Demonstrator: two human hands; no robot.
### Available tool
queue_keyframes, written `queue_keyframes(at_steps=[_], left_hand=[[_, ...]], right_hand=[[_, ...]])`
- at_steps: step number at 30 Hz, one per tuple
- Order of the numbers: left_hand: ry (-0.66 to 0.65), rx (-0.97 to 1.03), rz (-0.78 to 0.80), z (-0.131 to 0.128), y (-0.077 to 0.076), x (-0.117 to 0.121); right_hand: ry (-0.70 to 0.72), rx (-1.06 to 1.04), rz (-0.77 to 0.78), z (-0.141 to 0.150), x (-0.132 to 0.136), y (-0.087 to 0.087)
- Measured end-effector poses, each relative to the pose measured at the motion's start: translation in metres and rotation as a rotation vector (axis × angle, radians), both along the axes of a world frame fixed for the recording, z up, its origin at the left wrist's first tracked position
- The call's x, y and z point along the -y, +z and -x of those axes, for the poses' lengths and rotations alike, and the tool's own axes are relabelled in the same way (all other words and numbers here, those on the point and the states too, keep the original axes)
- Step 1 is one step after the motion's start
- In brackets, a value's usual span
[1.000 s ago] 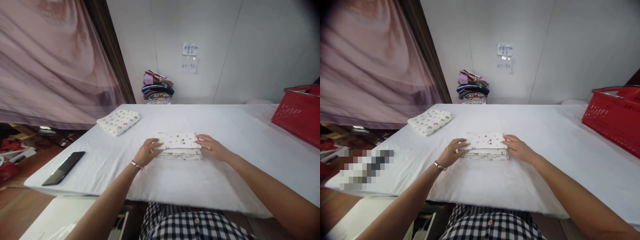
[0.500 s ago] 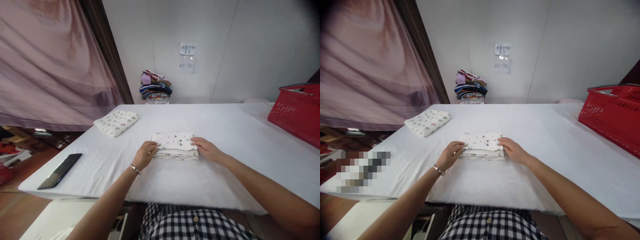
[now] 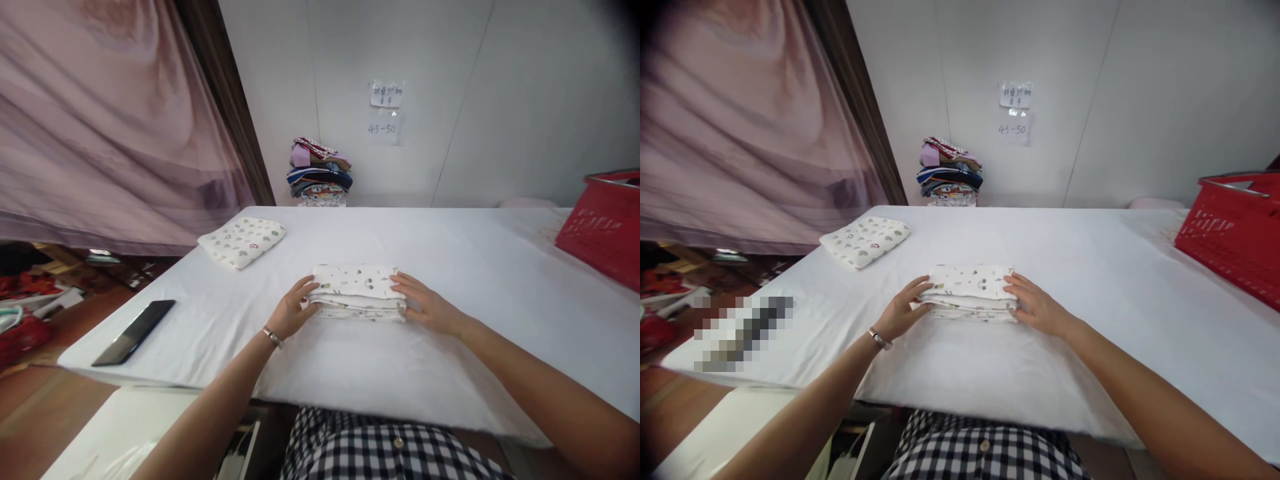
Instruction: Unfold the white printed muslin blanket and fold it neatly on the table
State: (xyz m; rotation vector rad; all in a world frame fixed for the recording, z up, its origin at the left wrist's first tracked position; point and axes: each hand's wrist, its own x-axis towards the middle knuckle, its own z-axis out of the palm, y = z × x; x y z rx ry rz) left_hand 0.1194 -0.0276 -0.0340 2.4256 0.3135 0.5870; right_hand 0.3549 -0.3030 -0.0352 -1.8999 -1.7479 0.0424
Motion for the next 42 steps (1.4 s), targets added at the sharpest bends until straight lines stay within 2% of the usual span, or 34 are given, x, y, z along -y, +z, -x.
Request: queue_keyframes(at_steps=[3,6,8,11,14,18,22,24,26,30,31,33,37,42], left_hand=[[0.034,0.024,0.034,-0.005,0.007,0.004],[0.092,0.022,0.163,-0.007,0.013,0.007],[0.128,-0.028,0.377,-0.006,0.016,0.009],[0.199,-0.083,0.812,-0.003,0.018,0.014],[0.224,0.004,1.09,-0.001,0.022,0.02],[0.191,0.082,1.204,-0.007,0.032,0.026],[0.157,0.169,1.301,-0.019,0.039,0.03],[0.139,0.226,1.291,-0.024,0.037,0.03],[0.194,0.223,1.173,-0.024,0.028,0.027],[0.501,-0.058,0.682,-0.018,0.002,0.017],[0.528,-0.123,0.575,-0.017,-0.003,0.014],[0.518,-0.186,0.469,-0.018,-0.011,0.011],[0.504,-0.256,0.538,-0.031,-0.012,0.006],[0.275,-0.261,0.819,-0.041,0.001,-0.011]], right_hand=[[-0.008,-0.033,-0.07,-0.005,-0.004,-0.003],[-0.008,-0.037,-0.052,-0.005,-0.004,0.002],[0.009,-0.009,0.025,-0.002,-0.002,0.009],[0.0,0.064,0.139,0.008,-0.002,0.023],[-0.023,0.14,0.137,0.025,-0.015,0.031],[0.001,0.199,0.092,0.055,-0.05,0.024],[-0.105,0.26,0.032,0.073,-0.081,0.012],[-0.156,0.278,0.021,0.071,-0.089,0.012],[-0.183,0.246,0.03,0.063,-0.093,0.019],[-0.261,0.108,0.084,0.04,-0.097,0.052],[-0.284,0.07,0.112,0.035,-0.099,0.062],[-0.314,-0.002,0.16,0.025,-0.105,0.081],[-0.336,-0.056,0.148,0.006,-0.121,0.108],[-0.255,0.026,0.029,-0.023,-0.129,0.132]])
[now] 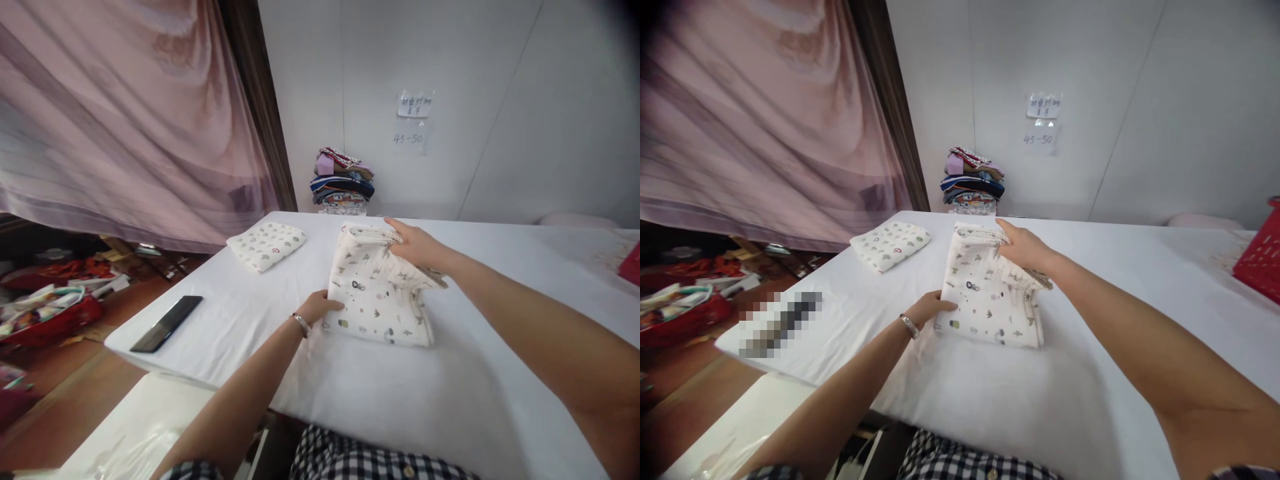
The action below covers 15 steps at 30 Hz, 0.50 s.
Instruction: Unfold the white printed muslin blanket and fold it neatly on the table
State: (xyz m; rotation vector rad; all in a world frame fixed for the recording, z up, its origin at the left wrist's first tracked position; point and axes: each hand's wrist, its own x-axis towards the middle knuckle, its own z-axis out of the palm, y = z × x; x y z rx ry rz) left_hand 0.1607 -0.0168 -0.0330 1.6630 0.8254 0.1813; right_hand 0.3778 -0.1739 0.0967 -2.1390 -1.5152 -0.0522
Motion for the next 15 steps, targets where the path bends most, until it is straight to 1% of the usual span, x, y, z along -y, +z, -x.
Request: queue_keyframes(at_steps=[1,2,3,4,7,8,9,10,11,12,13,15], left_hand=[[0.008,0.033,-0.001,-0.001,0.005,-0.006],[0.038,0.06,-0.052,-0.001,0.013,-0.013],[0.079,0.089,-0.148,-0.002,0.022,-0.021],[0.123,0.126,-0.279,-0.003,0.033,-0.029],[0.199,0.293,-0.771,-0.011,0.071,-0.055],[0.213,0.337,-0.92,-0.014,0.082,-0.063],[0.228,0.367,-1.042,-0.017,0.09,-0.071],[0.245,0.386,-1.137,-0.02,0.096,-0.077],[0.258,0.392,-1.203,-0.023,0.096,-0.083],[0.259,0.384,-1.243,-0.025,0.093,-0.088],[0.234,0.346,-1.258,-0.026,0.085,-0.091],[0.113,0.206,-1.224,-0.025,0.058,-0.092]], right_hand=[[0.03,0.03,-0.029,-0.006,0.0,0.007],[0.055,0.059,-0.058,-0.011,0.001,0.016],[0.074,0.09,-0.089,-0.015,0.002,0.025],[0.089,0.123,-0.123,-0.018,0.004,0.036],[0.16,0.251,-0.238,-0.021,0.009,0.066],[0.193,0.307,-0.266,-0.018,0.011,0.073],[0.23,0.368,-0.283,-0.014,0.014,0.075],[0.274,0.432,-0.29,-0.008,0.018,0.073],[0.326,0.495,-0.287,0.0,0.022,0.066],[0.385,0.552,-0.276,0.009,0.027,0.053],[0.447,0.6,-0.265,0.019,0.032,0.034],[0.533,0.634,-0.22,0.041,0.045,-0.013]])
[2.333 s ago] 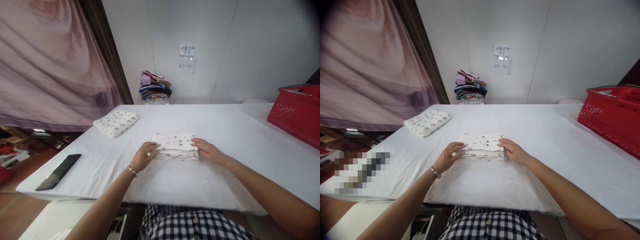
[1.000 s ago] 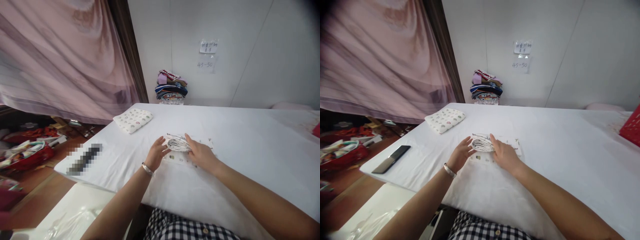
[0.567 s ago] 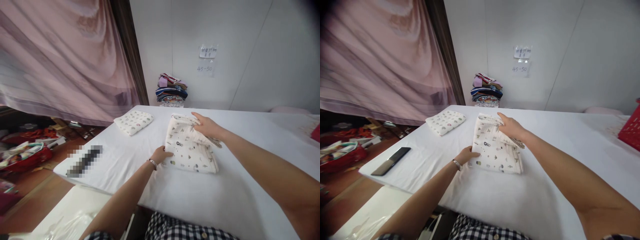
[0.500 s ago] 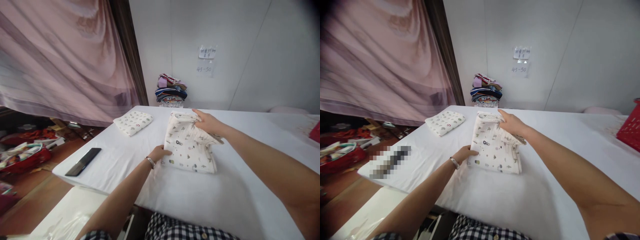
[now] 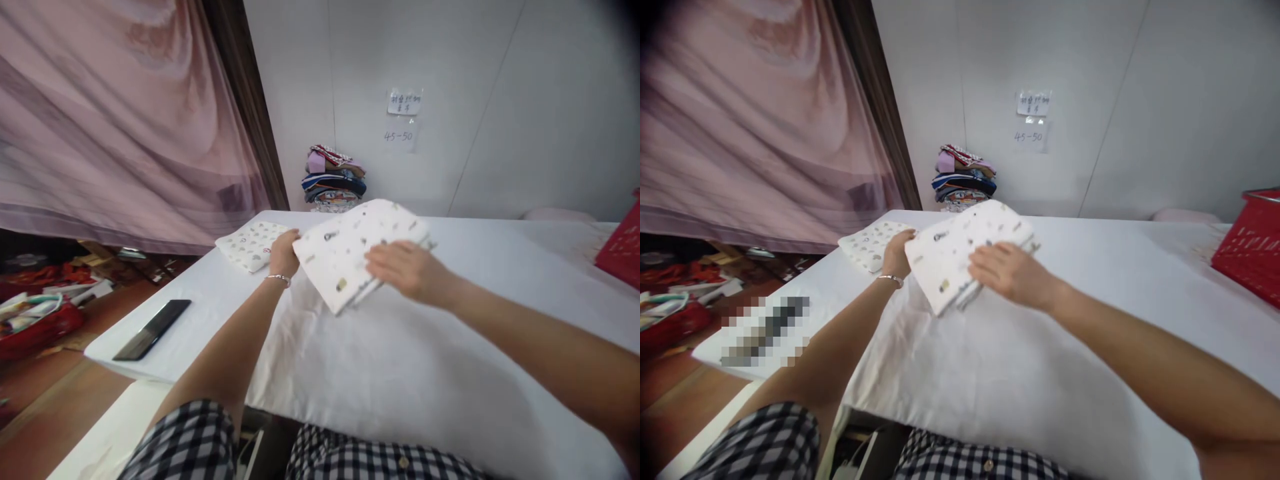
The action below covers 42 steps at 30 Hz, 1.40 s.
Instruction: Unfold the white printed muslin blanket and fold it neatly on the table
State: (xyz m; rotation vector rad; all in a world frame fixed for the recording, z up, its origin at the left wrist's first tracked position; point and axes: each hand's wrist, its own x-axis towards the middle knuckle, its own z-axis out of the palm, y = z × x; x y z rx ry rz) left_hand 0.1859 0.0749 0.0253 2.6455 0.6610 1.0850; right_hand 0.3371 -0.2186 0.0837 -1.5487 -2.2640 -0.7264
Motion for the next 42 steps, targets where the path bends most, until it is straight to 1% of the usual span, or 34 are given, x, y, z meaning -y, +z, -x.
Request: queue_keyframes(at_steps=[2,3,4,5,6,7,8,9,10,12,14,16,18,20,22,24,26,27,28,29,31,32,33,34,36,37,38,39,42], left_hand=[[-0.047,-0.196,0.076,0.006,-0.031,0.005],[-0.068,-0.263,0.11,0.011,-0.045,0.009],[-0.085,-0.301,0.133,0.016,-0.056,0.014],[-0.09,-0.313,0.152,0.022,-0.064,0.019],[-0.079,-0.315,0.177,0.028,-0.069,0.024],[-0.047,-0.303,0.214,0.034,-0.071,0.03],[-0.002,-0.279,0.269,0.04,-0.071,0.037],[0.049,-0.247,0.357,0.046,-0.069,0.045],[0.092,-0.211,0.482,0.051,-0.067,0.055],[0.13,-0.143,0.828,0.061,-0.062,0.08],[0.103,-0.058,1.191,0.069,-0.058,0.109],[0.034,0.011,1.465,0.074,-0.054,0.136],[-0.055,0.047,1.668,0.076,-0.051,0.158],[-0.115,0.099,1.796,0.076,-0.048,0.172],[-0.105,0.217,1.806,0.074,-0.049,0.179],[-0.087,0.293,1.795,0.074,-0.051,0.184],[-0.074,0.313,1.812,0.076,-0.056,0.188],[-0.072,0.31,1.824,0.077,-0.058,0.189],[-0.073,0.305,1.828,0.079,-0.059,0.189],[-0.073,0.302,1.827,0.08,-0.061,0.19],[-0.084,0.288,1.841,0.081,-0.061,0.189],[-0.088,0.279,1.861,0.081,-0.06,0.189],[-0.087,0.27,1.882,0.081,-0.058,0.189],[-0.08,0.26,1.898,0.08,-0.057,0.189],[-0.074,0.243,1.875,0.079,-0.054,0.192],[-0.062,0.235,1.819,0.078,-0.052,0.195],[-0.041,0.224,1.731,0.079,-0.052,0.197],[-0.007,0.21,1.62,0.079,-0.052,0.2],[0.156,0.127,1.275,0.084,-0.054,0.205]], right_hand=[[-0.001,-0.005,0.053,0.02,0.013,-0.052],[-0.002,-0.036,0.074,0.028,0.02,-0.076],[-0.018,-0.063,0.098,0.035,0.026,-0.096],[-0.045,-0.086,0.106,0.04,0.032,-0.111],[-0.071,-0.108,0.109,0.042,0.036,-0.122],[-0.096,-0.125,0.111,0.044,0.04,-0.129],[-0.112,-0.142,0.111,0.044,0.042,-0.132],[-0.118,-0.163,0.111,0.043,0.043,-0.133],[-0.119,-0.189,0.117,0.042,0.042,-0.131],[-0.122,-0.259,0.129,0.039,0.039,-0.125],[-0.148,-0.342,0.118,0.036,0.034,-0.118],[-0.176,-0.41,0.087,0.035,0.03,-0.114],[-0.173,-0.441,0.081,0.034,0.027,-0.111],[-0.16,-0.449,0.103,0.035,0.027,-0.11],[-0.138,-0.458,0.14,0.036,0.031,-0.11],[-0.061,-0.484,0.24,0.037,0.037,-0.111],[0.017,-0.586,0.355,0.034,0.046,-0.111],[0.002,-0.69,0.377,0.03,0.051,-0.111],[-0.069,-0.826,0.36,0.024,0.055,-0.111],[-0.192,-0.976,0.31,0.017,0.059,-0.111],[-0.499,-1.247,0.203,-0.001,0.065,-0.11],[-0.627,-1.354,0.191,-0.01,0.067,-0.11],[-0.722,-1.445,0.216,-0.017,0.067,-0.111],[-0.774,-1.523,0.278,-0.023,0.068,-0.112],[-0.783,-1.623,0.438,-0.029,0.067,-0.115],[-0.777,-1.629,0.494,-0.029,0.066,-0.116],[-0.779,-1.601,0.52,-0.029,0.065,-0.117],[-0.791,-1.552,0.514,-0.027,0.065,-0.117],[-0.837,-1.374,0.457,-0.024,0.062,-0.113]])
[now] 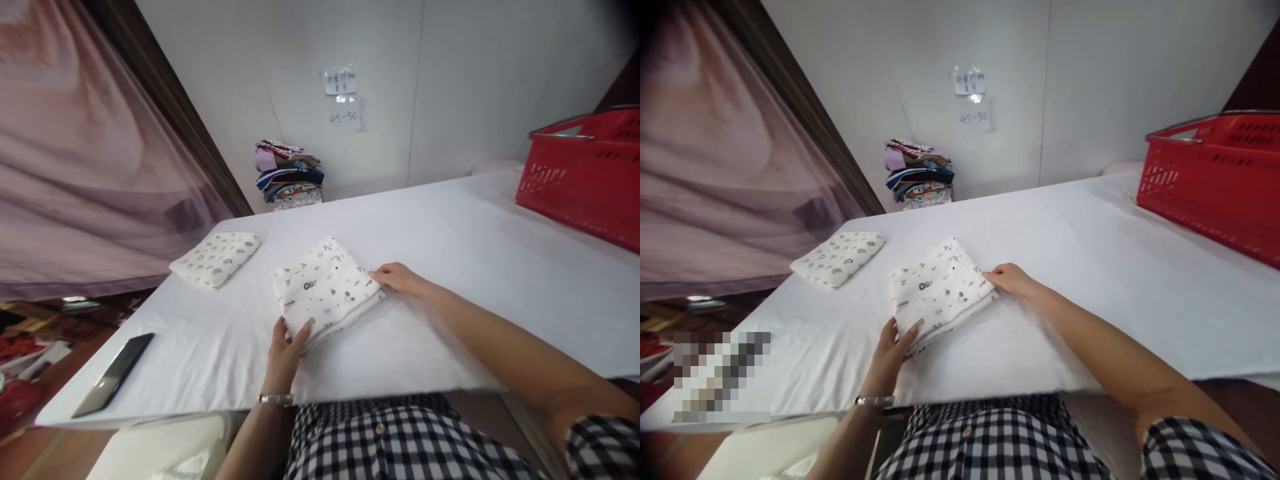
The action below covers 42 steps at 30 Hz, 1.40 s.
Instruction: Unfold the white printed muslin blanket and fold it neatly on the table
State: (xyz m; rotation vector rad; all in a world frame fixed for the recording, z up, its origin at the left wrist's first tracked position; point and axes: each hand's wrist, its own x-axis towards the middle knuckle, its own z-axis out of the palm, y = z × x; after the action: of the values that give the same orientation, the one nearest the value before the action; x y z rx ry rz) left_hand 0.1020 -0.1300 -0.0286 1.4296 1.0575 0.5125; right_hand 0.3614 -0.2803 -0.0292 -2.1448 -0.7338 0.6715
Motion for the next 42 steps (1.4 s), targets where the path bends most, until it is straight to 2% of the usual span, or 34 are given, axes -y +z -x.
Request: queue_keyframes(at_steps=[4,8,11,14,19,21,23,25,30,34,39,42], left_hand=[[-0.066,-0.255,-0.217,0.007,-0.002,-0.006],[-0.097,-0.35,-0.245,0.009,0.0,-0.016],[-0.152,-0.273,-0.114,0.008,0.001,-0.018],[-0.142,-0.14,0.103,0.007,0.005,-0.018],[-0.057,0.158,0.471,0.002,0.025,-0.016],[-0.038,0.214,0.541,0.001,0.032,-0.015],[-0.042,0.217,0.544,0.002,0.032,-0.015],[-0.048,0.183,0.493,0.005,0.026,-0.014],[-0.088,0.055,0.418,0.014,0.005,-0.013],[-0.17,-0.014,0.394,0.016,0.001,-0.011],[-0.166,-0.065,0.329,0.015,0.003,-0.009],[-0.156,-0.074,0.297,0.015,0.003,-0.008]], right_hand=[[0.078,0.058,0.016,0.001,-0.006,0.006],[-0.037,-0.222,-0.165,0.0,-0.013,0.01],[-0.064,-0.433,-0.244,0.0,-0.014,0.014],[-0.08,-0.571,-0.331,-0.001,-0.015,0.021],[-0.008,-0.814,-0.547,-0.006,-0.017,0.04],[0.007,-0.843,-0.589,-0.007,-0.017,0.046],[0.018,-0.835,-0.611,-0.007,-0.016,0.048],[0.019,-0.804,-0.544,-0.004,-0.012,0.045],[0.026,-0.718,-0.096,0.006,0.002,0.025],[0.101,-0.59,0.032,0.005,0.003,0.019],[0.145,-0.284,0.193,0.006,-0.003,0.026],[0.16,-0.275,0.216,0.006,-0.005,0.028]])
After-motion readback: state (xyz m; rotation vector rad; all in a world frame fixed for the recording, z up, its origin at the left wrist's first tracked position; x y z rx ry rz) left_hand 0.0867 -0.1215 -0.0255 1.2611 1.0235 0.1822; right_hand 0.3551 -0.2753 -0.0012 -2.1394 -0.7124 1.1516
